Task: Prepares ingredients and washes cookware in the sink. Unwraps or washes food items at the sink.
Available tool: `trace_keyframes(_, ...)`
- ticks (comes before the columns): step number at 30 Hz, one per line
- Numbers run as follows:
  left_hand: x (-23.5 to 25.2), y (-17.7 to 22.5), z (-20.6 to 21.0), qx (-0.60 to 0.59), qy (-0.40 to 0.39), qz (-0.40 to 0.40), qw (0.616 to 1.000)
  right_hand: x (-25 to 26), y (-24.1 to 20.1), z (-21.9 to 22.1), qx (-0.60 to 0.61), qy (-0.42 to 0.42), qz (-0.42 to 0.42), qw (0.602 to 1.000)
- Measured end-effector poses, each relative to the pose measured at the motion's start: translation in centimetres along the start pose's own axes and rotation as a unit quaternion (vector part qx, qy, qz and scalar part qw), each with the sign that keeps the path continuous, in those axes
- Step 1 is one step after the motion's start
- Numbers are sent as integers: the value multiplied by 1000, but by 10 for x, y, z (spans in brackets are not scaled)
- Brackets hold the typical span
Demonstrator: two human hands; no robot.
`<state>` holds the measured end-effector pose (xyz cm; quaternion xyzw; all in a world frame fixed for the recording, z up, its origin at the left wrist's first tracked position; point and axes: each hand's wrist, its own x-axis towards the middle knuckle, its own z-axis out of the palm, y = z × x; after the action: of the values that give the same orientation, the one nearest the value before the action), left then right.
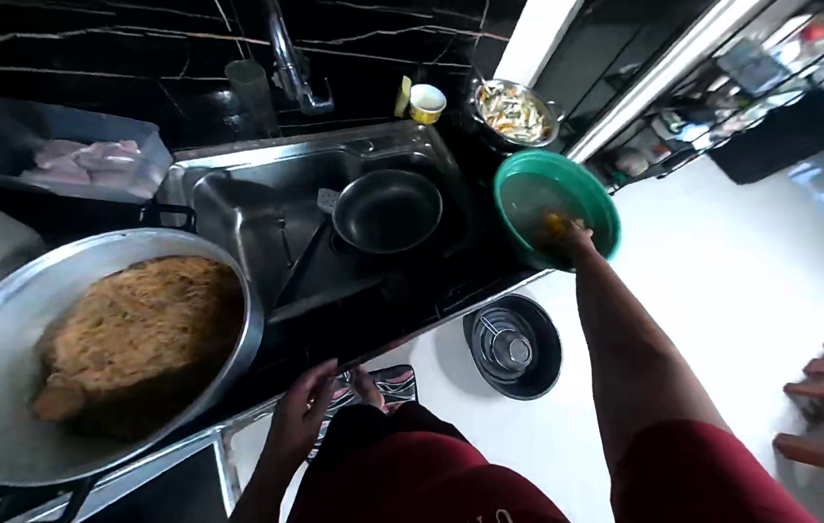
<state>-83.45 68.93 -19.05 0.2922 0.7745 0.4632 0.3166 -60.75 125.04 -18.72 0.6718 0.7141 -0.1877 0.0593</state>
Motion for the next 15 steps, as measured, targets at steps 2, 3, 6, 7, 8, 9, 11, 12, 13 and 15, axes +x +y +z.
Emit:
trace_keyframes(2, 28, 11, -5, -31, -2, -4, 1000, 8, 0, -1, -29, 15, -3, 999)
trace_keyframes(3, 43, 15, -7, -29, -7, 7, 1000, 12, -1, -2, -37, 12, 1, 999)
trace_keyframes(6, 84, 26, -4, 18, -26, 51, 998, -12, -31, -19, -109, 17, 29, 993)
trace_keyframes(7, 95, 32, -1, 23, -36, 52, 998, -29, -50, -28, -108, 46, 7, 993)
trace_keyframes(8, 105, 37, 3, 20, -46, 53, 997, -44, -69, -35, -92, 82, -39, 992)
trace_keyframes(9, 114, 41, 8, 12, -54, 56, 997, -61, -89, -37, -62, 111, -103, 986)
trace_keyframes(11, 127, 43, 19, -5, -62, 63, 996, -95, -131, -26, -15, 105, -246, 963)
trace_keyframes(12, 132, 42, 25, -10, -65, 66, 996, -108, -149, -11, -11, 78, -326, 942)
trace_keyframes(13, 136, 41, 30, -12, -60, 71, 996, -115, -165, 11, -22, 40, -402, 915)
trace_keyframes(15, 142, 34, 38, -2, -26, 99, 995, -111, -189, 63, -97, -54, -495, 862)
